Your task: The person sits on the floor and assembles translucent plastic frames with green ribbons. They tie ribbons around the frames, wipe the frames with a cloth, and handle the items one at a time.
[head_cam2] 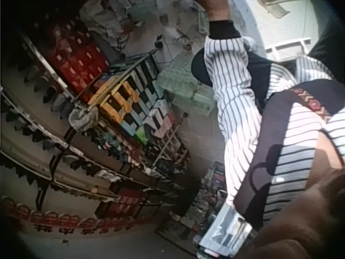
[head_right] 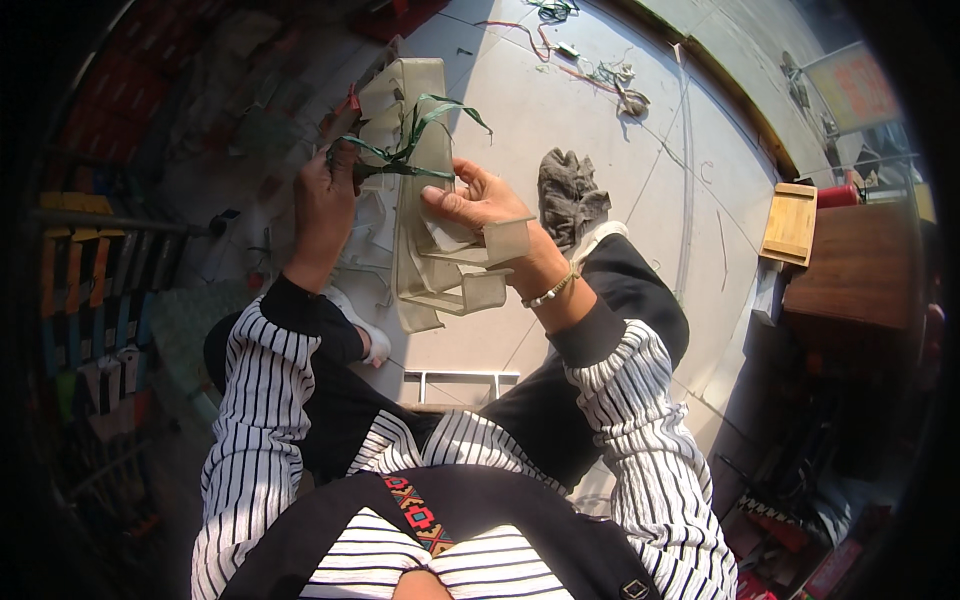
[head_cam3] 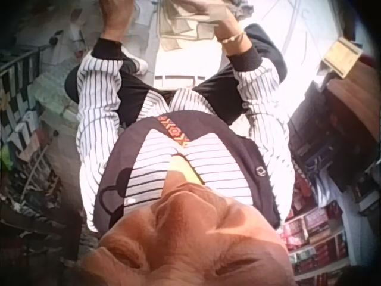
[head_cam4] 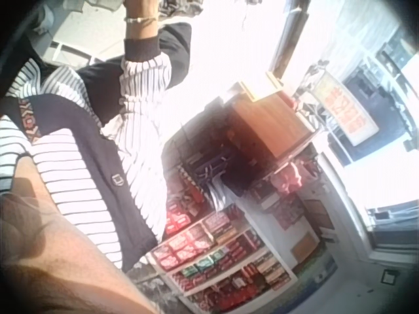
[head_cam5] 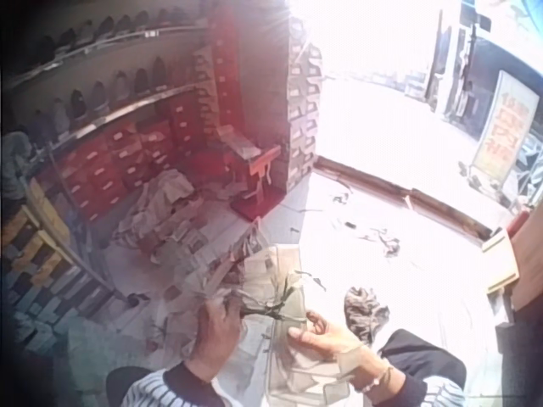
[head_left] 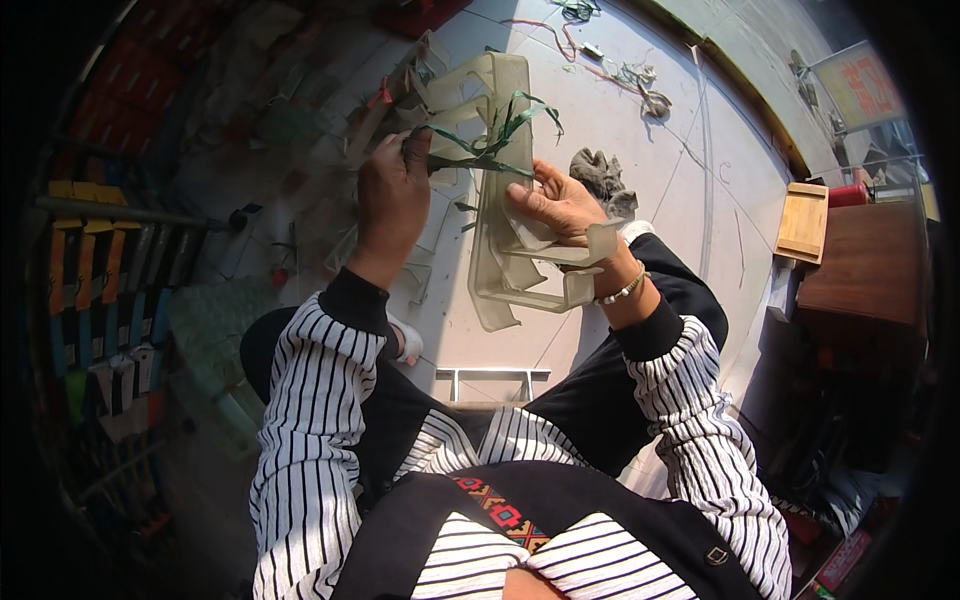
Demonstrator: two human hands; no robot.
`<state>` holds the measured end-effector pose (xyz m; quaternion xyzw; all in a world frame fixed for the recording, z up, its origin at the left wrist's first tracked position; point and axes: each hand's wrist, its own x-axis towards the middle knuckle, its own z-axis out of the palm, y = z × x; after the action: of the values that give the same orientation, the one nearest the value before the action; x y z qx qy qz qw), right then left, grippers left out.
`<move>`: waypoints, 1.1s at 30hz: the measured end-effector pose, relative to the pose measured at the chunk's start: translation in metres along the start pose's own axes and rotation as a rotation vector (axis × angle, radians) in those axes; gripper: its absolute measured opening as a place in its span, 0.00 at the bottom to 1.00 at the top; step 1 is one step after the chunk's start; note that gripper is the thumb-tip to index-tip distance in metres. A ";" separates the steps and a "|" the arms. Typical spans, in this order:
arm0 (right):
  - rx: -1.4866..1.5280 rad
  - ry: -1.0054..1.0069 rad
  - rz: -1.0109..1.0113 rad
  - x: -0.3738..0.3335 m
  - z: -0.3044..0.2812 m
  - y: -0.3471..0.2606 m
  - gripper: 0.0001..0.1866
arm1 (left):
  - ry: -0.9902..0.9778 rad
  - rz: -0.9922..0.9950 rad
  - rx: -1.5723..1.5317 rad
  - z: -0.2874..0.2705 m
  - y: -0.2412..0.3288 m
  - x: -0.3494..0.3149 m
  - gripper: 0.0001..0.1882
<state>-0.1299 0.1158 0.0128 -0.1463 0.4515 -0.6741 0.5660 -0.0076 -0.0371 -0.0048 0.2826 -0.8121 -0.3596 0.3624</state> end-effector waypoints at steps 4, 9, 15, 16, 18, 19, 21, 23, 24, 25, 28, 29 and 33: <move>0.233 -0.094 -0.230 -0.012 -0.009 -0.012 0.22 | 0.052 -0.003 0.098 -0.007 -0.011 0.008 0.23; 0.314 -0.028 -0.444 -0.022 -0.050 -0.051 0.20 | 0.010 -0.447 -0.160 -0.034 -0.020 0.017 0.24; 0.012 0.450 -0.730 -0.051 -0.098 -0.083 0.20 | 0.336 -0.620 -0.469 -0.097 -0.027 0.035 0.18; -0.063 0.532 -0.720 -0.052 -0.104 -0.078 0.21 | 0.338 -0.595 -0.427 -0.102 -0.027 0.034 0.17; -0.178 0.558 -0.644 -0.045 -0.116 -0.059 0.26 | 0.250 -0.483 -0.356 -0.106 -0.023 0.030 0.16; -0.239 0.449 -0.599 -0.039 -0.122 -0.045 0.28 | 0.223 -0.460 -0.338 -0.105 -0.021 0.027 0.16; -0.367 0.570 -0.345 -0.018 -0.134 -0.010 0.32 | 0.122 -0.393 -0.284 -0.101 -0.014 0.022 0.16; -0.483 0.554 -0.193 0.000 -0.144 0.038 0.32 | 0.026 -0.417 -0.250 -0.098 -0.007 0.019 0.15; -0.570 0.593 -0.098 0.008 -0.147 0.063 0.31 | -0.026 -0.406 -0.238 -0.098 -0.005 0.018 0.15; -0.598 0.642 -0.010 0.017 -0.150 0.089 0.30 | 0.000 -0.330 -0.258 -0.093 -0.002 0.013 0.15; -1.283 0.798 0.062 0.021 -0.153 0.159 0.30 | -0.103 -0.429 -0.198 -0.098 0.001 0.011 0.16; -1.274 0.794 0.143 0.015 -0.152 0.178 0.28 | -0.115 -0.408 -0.206 -0.099 0.003 0.009 0.17; -1.239 0.828 0.502 -0.012 -0.139 0.228 0.19 | -0.097 -0.353 -0.222 -0.096 0.015 0.001 0.15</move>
<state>-0.0804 0.1992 -0.2359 -0.0657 0.9389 -0.1508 0.3023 0.0651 -0.0660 0.0535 0.3610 -0.7219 -0.5181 0.2830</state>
